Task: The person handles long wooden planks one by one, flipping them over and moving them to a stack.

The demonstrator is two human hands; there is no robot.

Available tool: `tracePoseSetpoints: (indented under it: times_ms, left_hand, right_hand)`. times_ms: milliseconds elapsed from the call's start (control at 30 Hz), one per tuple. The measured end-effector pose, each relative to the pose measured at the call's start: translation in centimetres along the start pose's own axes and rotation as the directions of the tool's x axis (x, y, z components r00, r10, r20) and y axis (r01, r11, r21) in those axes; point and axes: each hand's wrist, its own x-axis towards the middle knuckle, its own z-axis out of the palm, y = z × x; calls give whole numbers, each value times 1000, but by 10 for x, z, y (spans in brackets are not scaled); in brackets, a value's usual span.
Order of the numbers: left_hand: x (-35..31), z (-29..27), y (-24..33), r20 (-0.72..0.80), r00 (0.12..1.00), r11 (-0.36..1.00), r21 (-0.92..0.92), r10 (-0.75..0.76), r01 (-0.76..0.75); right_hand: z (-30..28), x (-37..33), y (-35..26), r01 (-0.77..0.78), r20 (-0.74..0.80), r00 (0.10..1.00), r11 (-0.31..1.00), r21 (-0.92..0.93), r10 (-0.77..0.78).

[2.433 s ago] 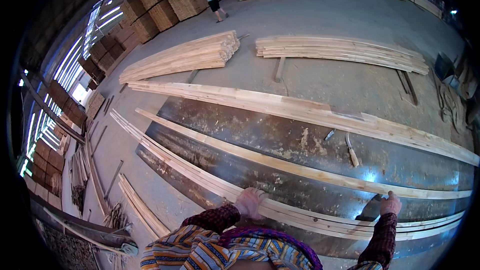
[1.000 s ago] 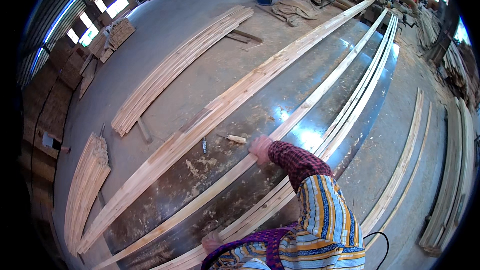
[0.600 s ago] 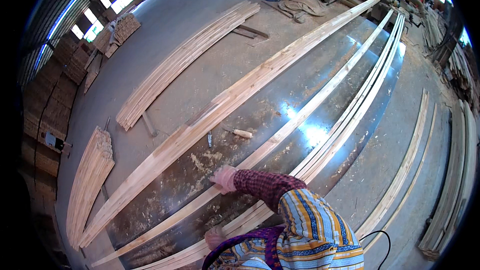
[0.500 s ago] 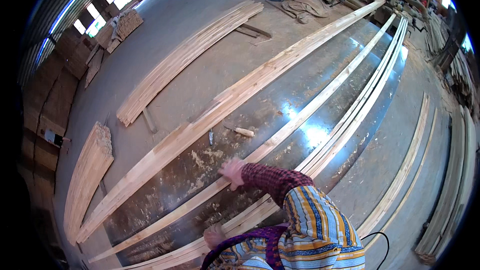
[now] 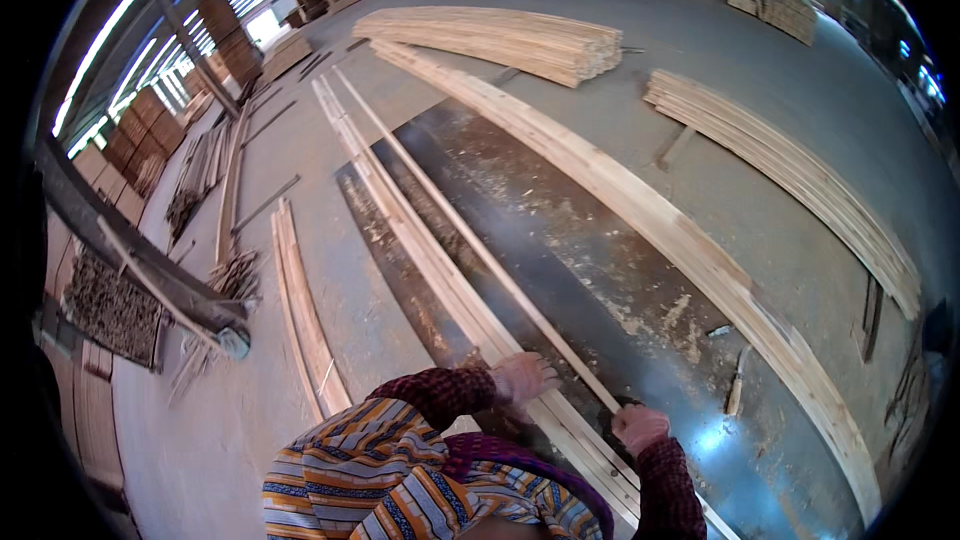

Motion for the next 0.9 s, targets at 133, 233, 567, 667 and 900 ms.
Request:
tracePoseSetpoints:
  times_ms: [133,233,567,667,900]
  left_hand:
    - [-10,13,4,-29,999,999,12,-43,44]
    - [-13,21,1,-80,996,996,69,-46,52]
    - [-5,32,-4,-370,928,992,129,47,1]
    - [-18,-5,7,-308,952,990,135,0,43]
    - [-23,-18,14,-49,996,998,-10,-70,69]
  right_hand:
    - [-2,-32,-13,-15,-75,997,999,46,18]
    - [31,-61,19,32,-140,989,998,-46,-38]
    - [101,-93,93,-121,-234,932,845,521,278]
    - [80,-113,63,-68,-340,914,911,407,220]
    - [116,-131,73,-37,-215,910,586,809,355]
